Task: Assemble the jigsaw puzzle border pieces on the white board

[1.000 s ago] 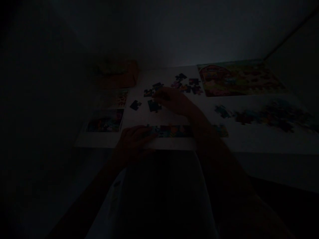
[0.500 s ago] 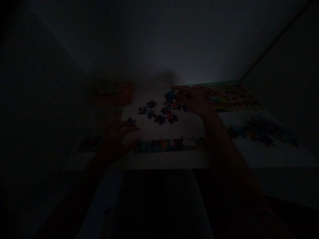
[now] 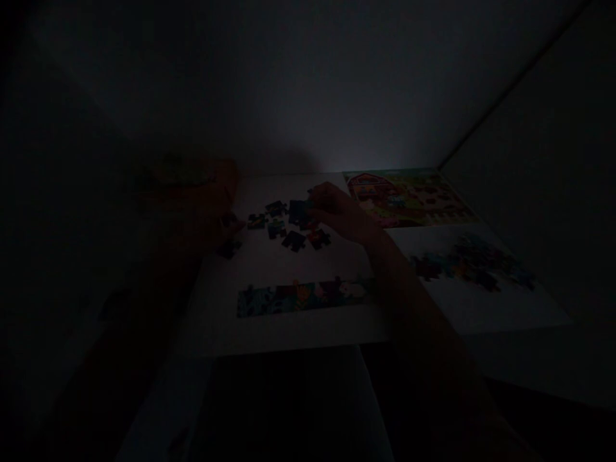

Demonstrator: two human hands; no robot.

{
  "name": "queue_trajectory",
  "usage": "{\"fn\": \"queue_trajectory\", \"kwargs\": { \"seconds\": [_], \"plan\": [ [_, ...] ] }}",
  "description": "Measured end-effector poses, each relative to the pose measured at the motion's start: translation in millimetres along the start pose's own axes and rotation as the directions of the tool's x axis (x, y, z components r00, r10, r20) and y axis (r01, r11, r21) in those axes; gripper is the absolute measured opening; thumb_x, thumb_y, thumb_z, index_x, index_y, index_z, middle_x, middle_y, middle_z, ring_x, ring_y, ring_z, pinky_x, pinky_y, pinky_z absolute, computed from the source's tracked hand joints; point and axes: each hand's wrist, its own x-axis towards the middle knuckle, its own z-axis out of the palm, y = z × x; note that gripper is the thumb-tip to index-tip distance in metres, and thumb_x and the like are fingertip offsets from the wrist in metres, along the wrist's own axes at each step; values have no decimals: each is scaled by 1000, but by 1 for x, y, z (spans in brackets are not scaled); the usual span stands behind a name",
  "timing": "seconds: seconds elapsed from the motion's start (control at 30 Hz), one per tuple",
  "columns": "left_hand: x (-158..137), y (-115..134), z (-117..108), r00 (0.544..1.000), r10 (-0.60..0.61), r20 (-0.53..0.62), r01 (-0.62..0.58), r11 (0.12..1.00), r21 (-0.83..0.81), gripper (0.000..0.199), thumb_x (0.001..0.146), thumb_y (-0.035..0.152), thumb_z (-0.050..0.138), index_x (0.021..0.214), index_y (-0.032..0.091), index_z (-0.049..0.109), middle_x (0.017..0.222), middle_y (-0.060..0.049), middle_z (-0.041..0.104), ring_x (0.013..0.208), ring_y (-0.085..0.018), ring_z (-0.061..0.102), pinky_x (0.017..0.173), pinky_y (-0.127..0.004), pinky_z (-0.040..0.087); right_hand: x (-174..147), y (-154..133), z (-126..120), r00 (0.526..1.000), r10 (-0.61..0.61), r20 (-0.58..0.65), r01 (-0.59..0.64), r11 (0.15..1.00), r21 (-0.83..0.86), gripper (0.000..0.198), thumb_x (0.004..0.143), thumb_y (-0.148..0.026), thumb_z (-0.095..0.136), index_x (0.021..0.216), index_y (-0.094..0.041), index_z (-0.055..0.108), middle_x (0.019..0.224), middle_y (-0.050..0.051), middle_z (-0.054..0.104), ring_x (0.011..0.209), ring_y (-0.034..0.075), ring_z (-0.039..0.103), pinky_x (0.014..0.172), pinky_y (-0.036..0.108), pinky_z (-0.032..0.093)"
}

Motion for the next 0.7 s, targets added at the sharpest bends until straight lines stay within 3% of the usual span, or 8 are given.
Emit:
{"fn": "queue_trajectory", "kwargs": {
  "seconds": [0.07, 0.13, 0.23, 0.3, 0.37, 0.5, 0.7],
  "plan": [
    [-2, -3, -7, 994, -59, 90, 63, 997, -46, 48, 101, 72, 72, 91, 26, 80, 92, -10, 83, 83, -29, 76, 71, -38, 55, -1, -3, -4, 999, 27, -19, -28, 1000, -14, 54, 84, -64, 97, 108, -31, 61, 92, 0, 77, 87, 23, 76, 73, 37, 64],
    [-6, -6, -17, 973, -86, 213, 104, 992, -76, 48, 91, 75, 81, 93, 27, 80, 97, -9, 85, 88, -31, 80, 74, -39, 59, -3, -7, -11, 996, 49, -75, -52, 998, -37, 55, 83, -65, 99, 105, -31, 61, 90, 0, 76, 83, 23, 75, 64, 34, 58],
    [-15, -9, -32, 943, -63, 328, 83, 995, -47, 61, 68, 65, 100, 115, 29, 82, 122, -8, 86, 109, -35, 82, 87, -40, 65, -6, -10, -24, 972, 56, -228, -69, 996, -49, 50, 86, -64, 97, 105, -32, 63, 90, 1, 74, 74, 21, 69, 53, 32, 46],
    [-21, -11, -38, 938, -34, 344, 53, 998, -46, 77, 63, 57, 103, 130, 30, 79, 137, -9, 82, 121, -36, 79, 94, -42, 66, -9, -10, -31, 943, 64, -327, -84, 995, -50, 45, 90, -62, 94, 107, -33, 65, 93, 1, 74, 68, 20, 65, 50, 33, 42],
    [-24, -12, -42, 927, -4, 376, 33, 997, -71, 77, 66, 55, 100, 136, 30, 76, 141, -8, 79, 124, -36, 78, 98, -43, 65, -11, -10, -35, 920, 79, -383, -108, 993, -56, 39, 93, -60, 92, 110, -34, 68, 93, 1, 74, 63, 18, 60, 48, 33, 37],
    [-25, -13, -41, 915, -22, 404, 61, 995, -82, 60, 71, 51, 94, 124, 28, 77, 132, -7, 80, 117, -33, 78, 95, -40, 63, -12, -7, -35, 922, 67, -381, -107, 991, -85, 32, 98, -55, 89, 115, -35, 71, 95, 3, 76, 57, 17, 52, 47, 34, 33],
    [-24, -10, -34, 945, -20, 327, 90, 976, -201, 47, 78, 52, 90, 112, 26, 73, 120, -7, 83, 108, -31, 79, 87, -39, 62, -7, -6, -35, 898, 38, -439, -91, 991, -101, 27, 96, -50, 89, 113, -35, 74, 97, 4, 77, 69, 23, 66, 49, 34, 40]
  ]
}}
